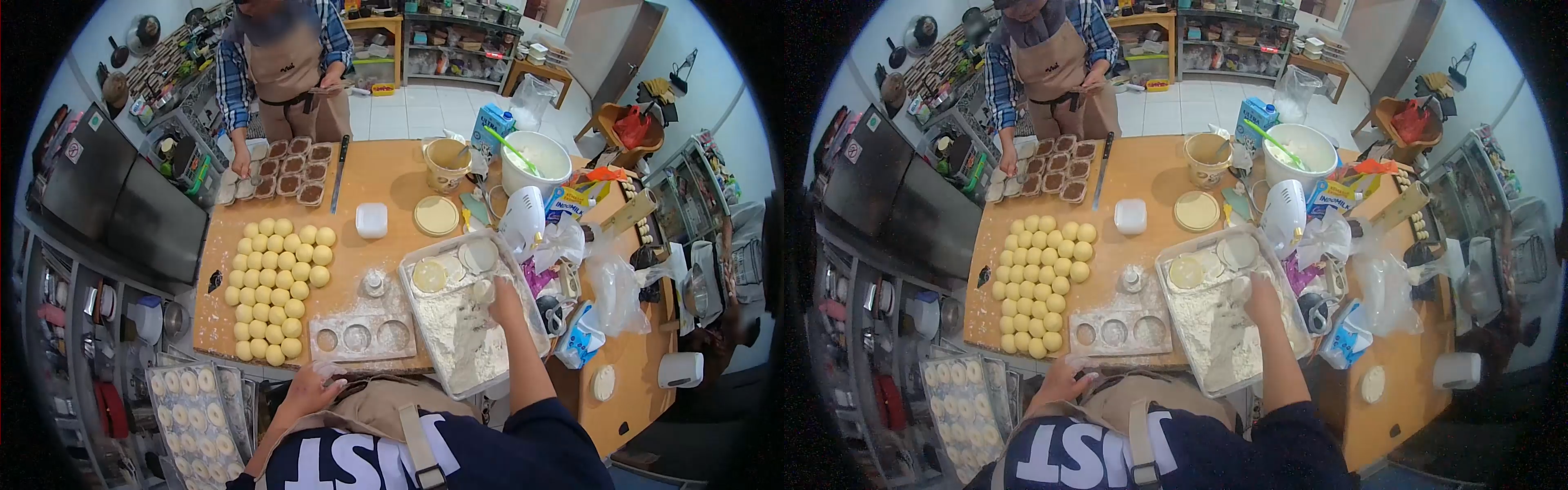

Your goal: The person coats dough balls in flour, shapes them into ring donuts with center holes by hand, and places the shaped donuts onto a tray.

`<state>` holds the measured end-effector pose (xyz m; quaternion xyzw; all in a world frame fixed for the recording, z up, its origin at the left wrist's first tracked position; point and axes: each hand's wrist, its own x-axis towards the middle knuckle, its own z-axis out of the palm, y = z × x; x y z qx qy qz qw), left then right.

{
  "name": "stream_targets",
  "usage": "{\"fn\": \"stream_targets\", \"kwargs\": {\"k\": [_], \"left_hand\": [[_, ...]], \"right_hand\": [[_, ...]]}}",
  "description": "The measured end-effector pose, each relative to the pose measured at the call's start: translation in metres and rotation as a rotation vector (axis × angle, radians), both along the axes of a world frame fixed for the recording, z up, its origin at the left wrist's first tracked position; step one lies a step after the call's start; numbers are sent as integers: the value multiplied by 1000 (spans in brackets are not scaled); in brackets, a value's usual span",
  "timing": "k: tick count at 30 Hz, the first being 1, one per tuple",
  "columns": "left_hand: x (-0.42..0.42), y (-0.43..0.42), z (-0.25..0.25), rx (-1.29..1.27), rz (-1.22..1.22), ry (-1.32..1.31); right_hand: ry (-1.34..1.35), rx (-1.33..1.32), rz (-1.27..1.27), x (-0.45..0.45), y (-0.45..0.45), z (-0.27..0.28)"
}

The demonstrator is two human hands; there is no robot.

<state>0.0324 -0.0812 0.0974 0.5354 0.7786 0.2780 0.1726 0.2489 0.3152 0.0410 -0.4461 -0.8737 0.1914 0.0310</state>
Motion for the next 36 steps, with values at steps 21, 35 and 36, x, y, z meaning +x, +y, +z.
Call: {"fn": "stream_targets", "kwargs": {"k": [21,35,36], "left_hand": [[-24,16,9,-75,-112,-82],[-18,7,3,-71,-107,-31],[-17,6,4,-61,-104,-29]], "right_hand": [[24,-331,287,7,-92,-26],[190,-14,-63,10,9,-8],[177,29,-92,8,14,-8]]}}
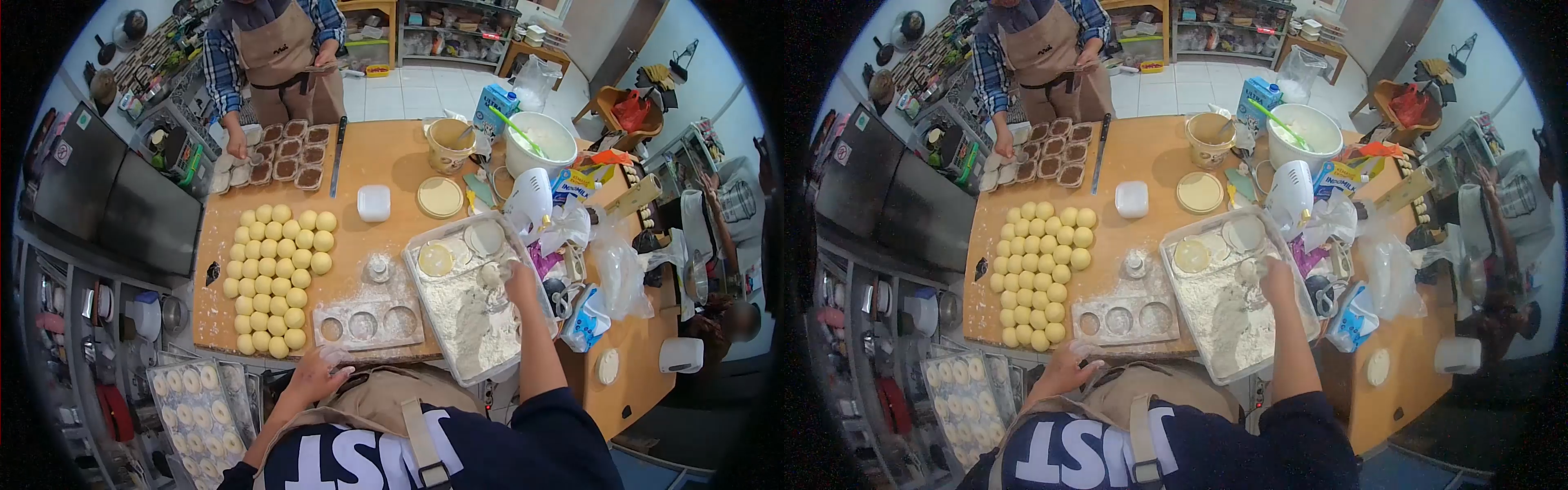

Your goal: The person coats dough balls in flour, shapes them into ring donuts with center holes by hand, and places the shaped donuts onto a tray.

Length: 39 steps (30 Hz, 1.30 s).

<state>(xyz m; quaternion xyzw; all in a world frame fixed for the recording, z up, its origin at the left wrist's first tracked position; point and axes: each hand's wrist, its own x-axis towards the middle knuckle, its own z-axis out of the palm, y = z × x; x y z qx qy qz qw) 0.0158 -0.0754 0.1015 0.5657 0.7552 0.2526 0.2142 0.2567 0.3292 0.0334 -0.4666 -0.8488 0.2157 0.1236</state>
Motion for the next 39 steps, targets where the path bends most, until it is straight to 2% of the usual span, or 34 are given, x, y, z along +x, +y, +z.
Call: {"fn": "stream_targets", "kwargs": {"k": [6,9,11,12,13,15,18,19,22,24,28,30,32,38,39], "left_hand": [[1,-13,2,37,45,-18],[-3,-25,-5,60,81,-8],[-7,-34,-7,74,122,-34],[-11,-40,-5,66,139,-33],[-16,-45,-3,59,154,-32],[-26,-59,0,58,179,-44],[-44,-82,0,51,220,-61],[-50,-90,1,39,239,-54],[-71,-116,-8,52,253,-12],[-84,-133,-10,72,267,5],[-102,-176,-8,84,356,15],[-106,-200,-9,56,414,26],[-108,-226,-25,28,447,47],[-93,-275,-27,60,621,106],[-91,-282,-31,55,643,35]], "right_hand": [[93,84,-24,-7,-1,6],[-69,-105,186,-11,-15,23],[-403,-240,273,-12,-25,0],[-379,-258,513,-13,-38,5],[-231,-256,722,-2,-36,-22],[-236,-126,588,-13,-57,1],[-463,-284,185,-66,-77,47],[-517,-307,143,-83,-84,60],[-167,-24,456,-126,-97,27],[14,-41,650,-188,-128,11],[152,-157,1023,-327,-250,15],[90,-160,1153,-380,-305,31],[56,-43,1192,-419,-343,22],[-193,197,1222,-482,-392,-14],[-277,210,1218,-489,-396,-15]]}}
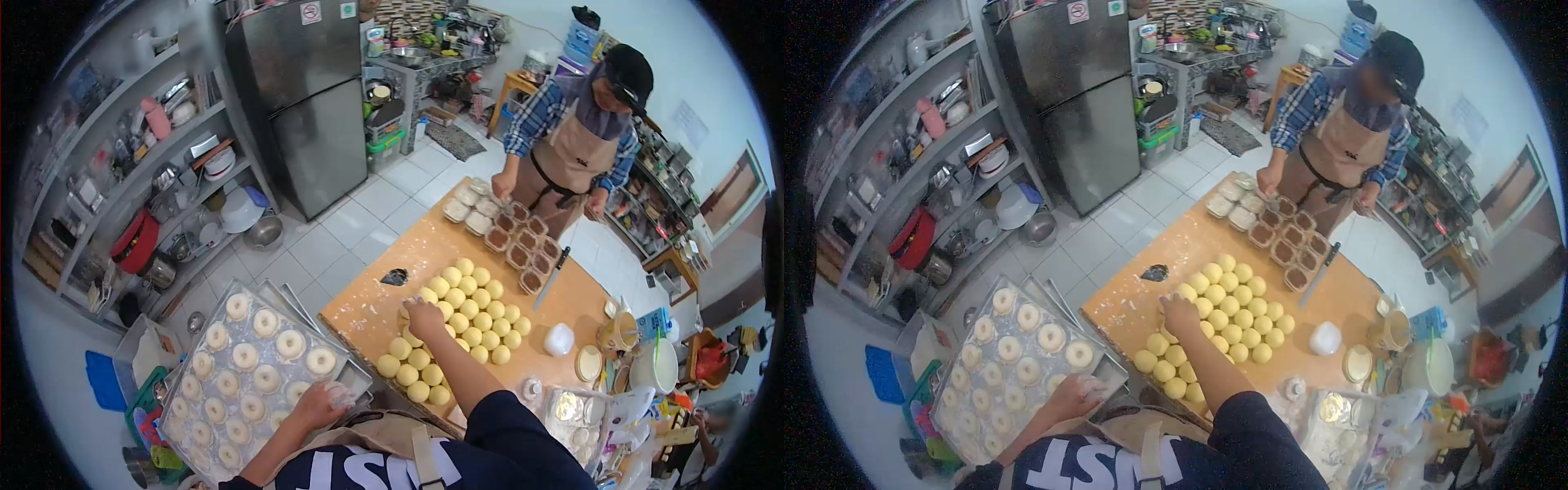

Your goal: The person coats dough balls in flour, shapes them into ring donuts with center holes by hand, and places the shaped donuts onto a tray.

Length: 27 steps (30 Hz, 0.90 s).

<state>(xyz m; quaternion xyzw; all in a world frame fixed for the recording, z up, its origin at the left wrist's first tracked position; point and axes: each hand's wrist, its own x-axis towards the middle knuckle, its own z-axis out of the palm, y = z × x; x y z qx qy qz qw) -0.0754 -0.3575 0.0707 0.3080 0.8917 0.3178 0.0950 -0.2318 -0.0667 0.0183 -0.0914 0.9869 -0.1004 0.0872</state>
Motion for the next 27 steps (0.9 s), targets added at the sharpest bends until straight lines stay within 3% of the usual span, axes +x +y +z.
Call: {"fn": "stream_targets", "kwargs": {"k": [5,15,22,27], "left_hand": [[9,-19,-13,22,57,-85],[10,-29,-18,-27,53,-68],[-3,-2,-6,-6,-56,-54],[-21,39,-5,-9,-230,-5]], "right_hand": [[-57,188,12,-16,-10,-25],[-186,157,-83,-19,-26,18],[19,-165,-114,-7,-9,59],[228,-391,-273,66,44,99]]}}
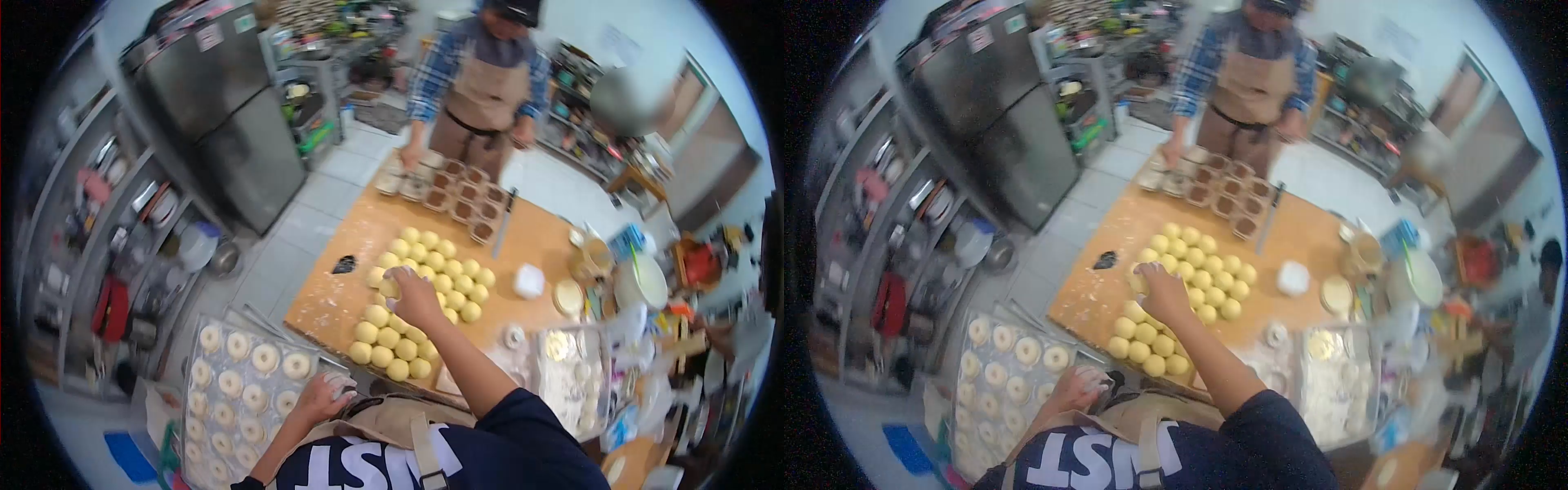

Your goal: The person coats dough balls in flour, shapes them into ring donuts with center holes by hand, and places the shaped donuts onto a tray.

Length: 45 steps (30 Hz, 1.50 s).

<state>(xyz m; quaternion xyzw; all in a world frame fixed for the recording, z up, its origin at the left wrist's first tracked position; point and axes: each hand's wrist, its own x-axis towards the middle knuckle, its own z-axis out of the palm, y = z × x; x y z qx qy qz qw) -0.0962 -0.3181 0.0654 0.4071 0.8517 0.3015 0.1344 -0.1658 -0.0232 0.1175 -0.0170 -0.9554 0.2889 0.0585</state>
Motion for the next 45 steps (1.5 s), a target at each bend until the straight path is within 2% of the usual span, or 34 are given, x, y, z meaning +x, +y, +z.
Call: {"fn": "stream_targets", "kwargs": {"k": [1,5,8,10,12,15,18,19,22,23,26,29,33,36,39,42,43,45], "left_hand": [[-1,18,19,5,13,1],[-4,66,39,48,-86,-62],[-6,95,21,17,-240,90],[-2,123,30,17,-316,61],[4,148,28,74,-413,45],[24,185,34,75,-483,32],[46,212,32,77,-539,17],[52,219,32,82,-553,16],[69,230,34,5,-539,-41],[74,232,34,12,-538,-49],[90,234,31,28,-518,-60],[99,231,24,44,-491,-44],[111,233,34,21,-444,-50],[118,230,33,6,-404,-36],[122,230,32,37,-378,1],[126,231,37,20,-368,19],[127,232,38,4,-368,23],[127,232,36,12,-362,33]], "right_hand": [[-26,-52,-55,23,18,8],[-46,-137,-385,138,101,-2],[-103,-121,-735,237,150,-12],[-101,-8,-914,298,170,-22],[-239,-45,-1037,339,182,-23],[-368,-72,-970,382,198,-64],[-419,-20,-751,412,205,-79],[-385,-37,-775,421,205,-69],[-567,-48,-822,456,211,-81],[-604,-49,-732,467,209,-90],[-653,65,-670,465,187,-118],[-524,-72,-645,452,188,-109],[-120,-289,-839,462,229,-134],[-226,-650,-669,435,243,-58],[31,-316,-544,424,256,-78],[-314,-69,-342,413,246,-108],[-500,54,-327,407,233,-101],[-502,62,-283,413,229,-91]]}}
